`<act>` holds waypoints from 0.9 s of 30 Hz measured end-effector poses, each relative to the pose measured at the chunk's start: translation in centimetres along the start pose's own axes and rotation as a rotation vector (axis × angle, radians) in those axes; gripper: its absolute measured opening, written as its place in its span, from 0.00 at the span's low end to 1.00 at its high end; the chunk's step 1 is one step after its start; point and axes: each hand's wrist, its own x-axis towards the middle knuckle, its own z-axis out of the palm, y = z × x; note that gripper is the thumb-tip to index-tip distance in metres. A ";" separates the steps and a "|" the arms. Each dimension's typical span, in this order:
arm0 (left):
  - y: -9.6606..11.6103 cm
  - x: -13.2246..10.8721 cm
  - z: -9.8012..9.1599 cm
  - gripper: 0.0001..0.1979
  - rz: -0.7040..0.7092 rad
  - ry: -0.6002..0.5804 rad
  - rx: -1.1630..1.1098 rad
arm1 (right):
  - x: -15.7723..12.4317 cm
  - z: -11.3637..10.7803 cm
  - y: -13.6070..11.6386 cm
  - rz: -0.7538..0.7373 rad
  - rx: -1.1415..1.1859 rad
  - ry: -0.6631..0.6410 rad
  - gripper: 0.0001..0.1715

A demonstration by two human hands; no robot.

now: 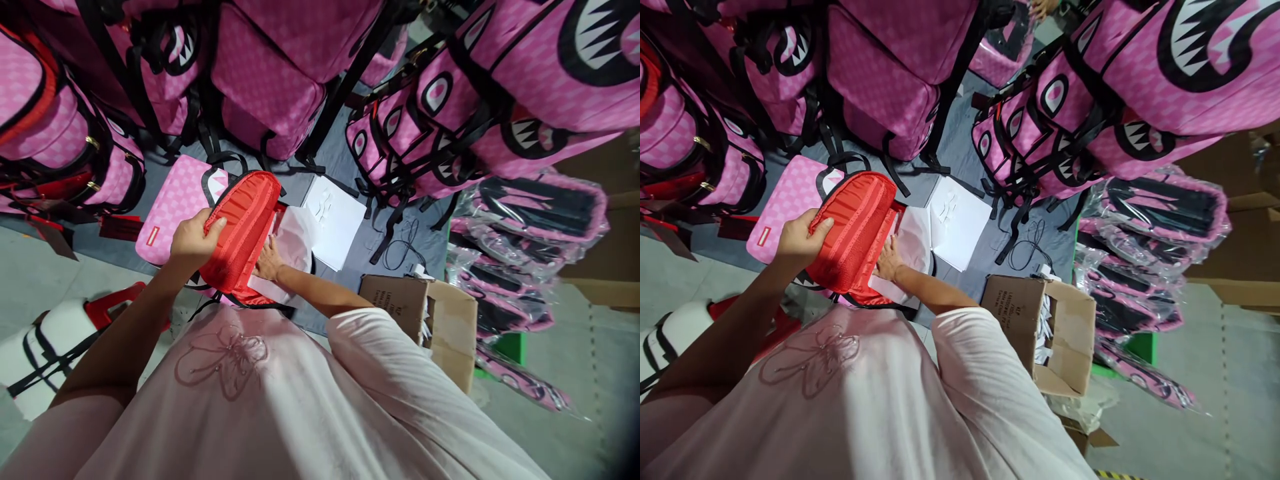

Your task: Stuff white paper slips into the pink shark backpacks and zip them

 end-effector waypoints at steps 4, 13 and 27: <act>0.1 0.0 -0.1 0.21 -0.010 0.008 0.021 | 1.2 1.1 -1.2 -0.041 0.035 0.094 0.45; -0.4 0.6 -0.5 0.30 -0.135 0.122 0.226 | -0.4 -0.7 -0.7 -0.057 -0.025 0.028 0.52; 1.8 1.9 2.4 0.33 -0.162 0.328 0.272 | -9.5 -5.0 2.8 0.024 -0.010 0.165 0.26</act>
